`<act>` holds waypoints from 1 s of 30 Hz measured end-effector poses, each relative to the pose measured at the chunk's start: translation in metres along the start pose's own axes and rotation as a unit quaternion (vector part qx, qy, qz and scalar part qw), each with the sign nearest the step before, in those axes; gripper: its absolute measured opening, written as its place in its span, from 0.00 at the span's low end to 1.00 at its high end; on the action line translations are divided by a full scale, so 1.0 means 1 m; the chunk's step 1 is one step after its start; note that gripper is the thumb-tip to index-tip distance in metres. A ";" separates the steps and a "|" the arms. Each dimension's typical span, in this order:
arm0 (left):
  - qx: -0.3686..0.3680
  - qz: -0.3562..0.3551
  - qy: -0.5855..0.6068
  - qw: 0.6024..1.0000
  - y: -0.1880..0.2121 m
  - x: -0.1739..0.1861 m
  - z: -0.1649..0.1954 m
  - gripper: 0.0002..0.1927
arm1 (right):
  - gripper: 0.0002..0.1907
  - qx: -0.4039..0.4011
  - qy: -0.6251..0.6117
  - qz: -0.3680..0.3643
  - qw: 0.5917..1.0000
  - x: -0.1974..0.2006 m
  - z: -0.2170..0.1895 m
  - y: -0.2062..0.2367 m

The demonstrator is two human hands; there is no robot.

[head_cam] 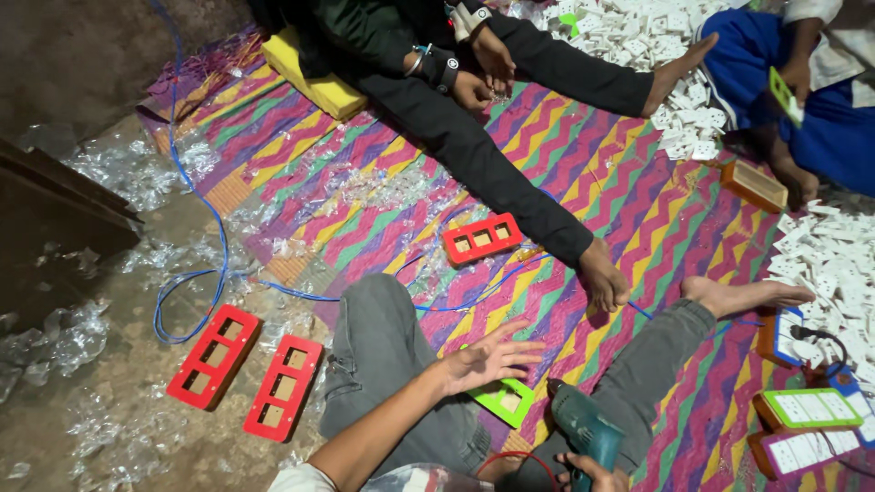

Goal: The person sits on a floor mat and uses a corded power drill to drill holes in small colored wooden frames, holding each frame steady on their lap and moving between red and green frames as they work.

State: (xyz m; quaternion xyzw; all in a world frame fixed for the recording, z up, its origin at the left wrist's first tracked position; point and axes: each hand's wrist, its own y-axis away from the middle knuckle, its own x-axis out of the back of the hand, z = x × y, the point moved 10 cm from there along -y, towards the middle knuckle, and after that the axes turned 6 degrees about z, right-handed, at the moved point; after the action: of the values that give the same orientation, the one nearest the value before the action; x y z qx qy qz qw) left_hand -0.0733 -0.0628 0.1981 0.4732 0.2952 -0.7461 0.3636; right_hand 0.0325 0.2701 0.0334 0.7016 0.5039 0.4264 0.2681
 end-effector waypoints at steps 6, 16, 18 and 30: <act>0.020 0.002 -0.003 1.000 -0.002 0.012 -0.010 0.64 | 0.22 0.001 -0.029 0.011 1.000 -0.003 -0.002 0.016; 0.029 0.013 -0.013 0.999 -0.006 0.017 -0.012 0.66 | 0.26 0.041 -0.038 0.029 0.998 0.000 -0.008 0.017; 0.030 0.015 -0.013 0.999 -0.006 0.019 -0.012 0.66 | 0.25 0.051 -0.026 0.024 0.998 -0.004 -0.013 0.025; 0.008 0.015 0.024 1.000 -0.022 -0.011 -0.003 0.63 | 0.20 0.114 0.000 0.038 0.993 -0.005 -0.019 0.041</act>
State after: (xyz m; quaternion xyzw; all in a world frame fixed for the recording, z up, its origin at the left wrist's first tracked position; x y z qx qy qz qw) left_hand -0.0864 -0.0450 0.2094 0.4987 0.2906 -0.7313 0.3635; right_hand 0.0347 0.2502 0.0742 0.7463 0.5222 0.3762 0.1696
